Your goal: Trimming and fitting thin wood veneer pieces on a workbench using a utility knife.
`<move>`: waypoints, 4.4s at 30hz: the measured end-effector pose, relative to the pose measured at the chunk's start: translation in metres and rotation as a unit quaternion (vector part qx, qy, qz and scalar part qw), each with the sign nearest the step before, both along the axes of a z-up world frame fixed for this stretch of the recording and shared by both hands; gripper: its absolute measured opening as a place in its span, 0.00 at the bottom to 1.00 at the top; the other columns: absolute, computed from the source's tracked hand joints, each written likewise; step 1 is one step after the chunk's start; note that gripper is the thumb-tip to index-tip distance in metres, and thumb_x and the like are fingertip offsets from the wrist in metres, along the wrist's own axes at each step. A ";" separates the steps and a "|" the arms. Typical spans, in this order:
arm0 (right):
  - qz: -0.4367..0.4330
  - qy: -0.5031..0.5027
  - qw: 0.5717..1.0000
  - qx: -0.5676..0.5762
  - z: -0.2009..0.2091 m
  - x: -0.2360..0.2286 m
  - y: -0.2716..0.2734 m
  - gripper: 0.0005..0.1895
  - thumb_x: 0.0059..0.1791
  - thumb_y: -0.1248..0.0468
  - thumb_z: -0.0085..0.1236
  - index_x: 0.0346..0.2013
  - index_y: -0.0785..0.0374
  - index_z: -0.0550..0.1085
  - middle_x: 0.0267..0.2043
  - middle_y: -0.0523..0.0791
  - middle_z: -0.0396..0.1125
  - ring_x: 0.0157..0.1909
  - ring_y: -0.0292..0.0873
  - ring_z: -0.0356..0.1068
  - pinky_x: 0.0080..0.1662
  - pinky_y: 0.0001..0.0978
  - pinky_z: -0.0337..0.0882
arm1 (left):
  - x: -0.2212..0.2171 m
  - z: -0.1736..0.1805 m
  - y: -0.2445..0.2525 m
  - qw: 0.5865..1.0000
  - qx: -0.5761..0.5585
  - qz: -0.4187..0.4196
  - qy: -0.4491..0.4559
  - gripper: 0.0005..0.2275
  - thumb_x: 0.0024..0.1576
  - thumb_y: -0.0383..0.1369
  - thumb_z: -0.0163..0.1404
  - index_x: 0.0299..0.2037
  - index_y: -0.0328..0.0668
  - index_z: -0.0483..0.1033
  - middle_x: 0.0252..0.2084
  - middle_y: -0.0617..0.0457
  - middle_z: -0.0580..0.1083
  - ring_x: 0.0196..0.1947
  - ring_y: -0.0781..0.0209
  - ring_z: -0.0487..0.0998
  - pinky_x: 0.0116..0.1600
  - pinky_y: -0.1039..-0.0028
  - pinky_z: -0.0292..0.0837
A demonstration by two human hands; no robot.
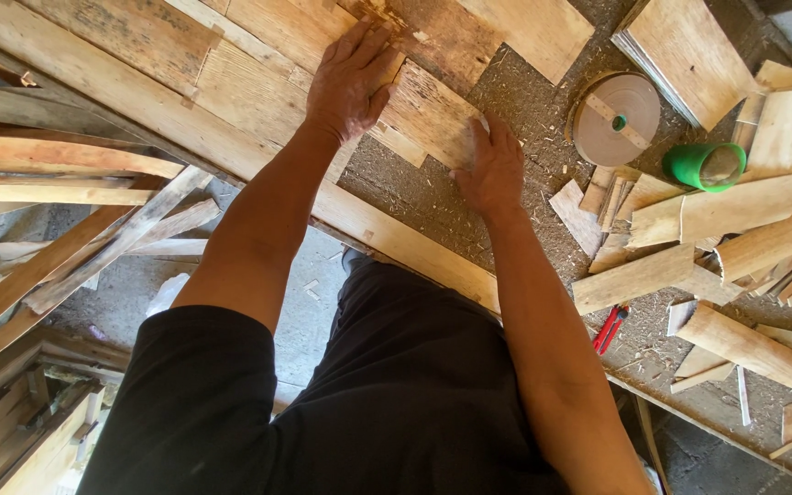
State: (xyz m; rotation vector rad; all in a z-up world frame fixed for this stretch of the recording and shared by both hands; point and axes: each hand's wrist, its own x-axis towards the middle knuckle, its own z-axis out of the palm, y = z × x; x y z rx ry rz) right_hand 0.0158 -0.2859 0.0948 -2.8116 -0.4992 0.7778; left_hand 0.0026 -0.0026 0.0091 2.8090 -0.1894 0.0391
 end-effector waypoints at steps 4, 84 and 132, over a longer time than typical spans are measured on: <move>0.016 0.002 1.000 0.001 0.003 0.001 -0.005 0.49 0.44 0.55 0.72 0.75 0.55 0.56 0.80 0.49 0.42 0.79 0.54 0.41 0.75 0.54 0.43 | -0.001 0.006 -0.001 1.000 0.003 0.000 0.006 0.24 0.73 0.48 0.39 0.73 0.43 0.68 0.80 0.49 0.55 0.79 0.48 0.46 0.77 0.55 0.45; -0.435 0.110 0.786 0.427 -0.015 -0.040 -0.103 0.03 0.57 0.67 0.53 0.44 0.64 0.73 0.39 0.46 0.76 0.33 0.36 0.73 0.36 0.29 0.77 | -0.042 0.070 -0.065 0.888 -0.449 0.094 0.026 0.09 0.66 0.25 0.46 0.51 0.41 0.80 0.47 0.45 0.79 0.44 0.53 0.83 0.53 0.68 0.83; -0.541 0.109 0.787 0.276 -0.048 -0.027 -0.041 0.12 0.53 0.62 0.60 0.36 0.71 0.75 0.32 0.51 0.74 0.29 0.42 0.78 0.29 0.29 0.79 | -0.063 0.018 -0.020 0.981 -0.150 0.061 -0.109 0.17 0.62 0.15 0.40 0.53 0.33 0.81 0.59 0.39 0.77 0.65 0.43 0.74 0.66 0.61 0.76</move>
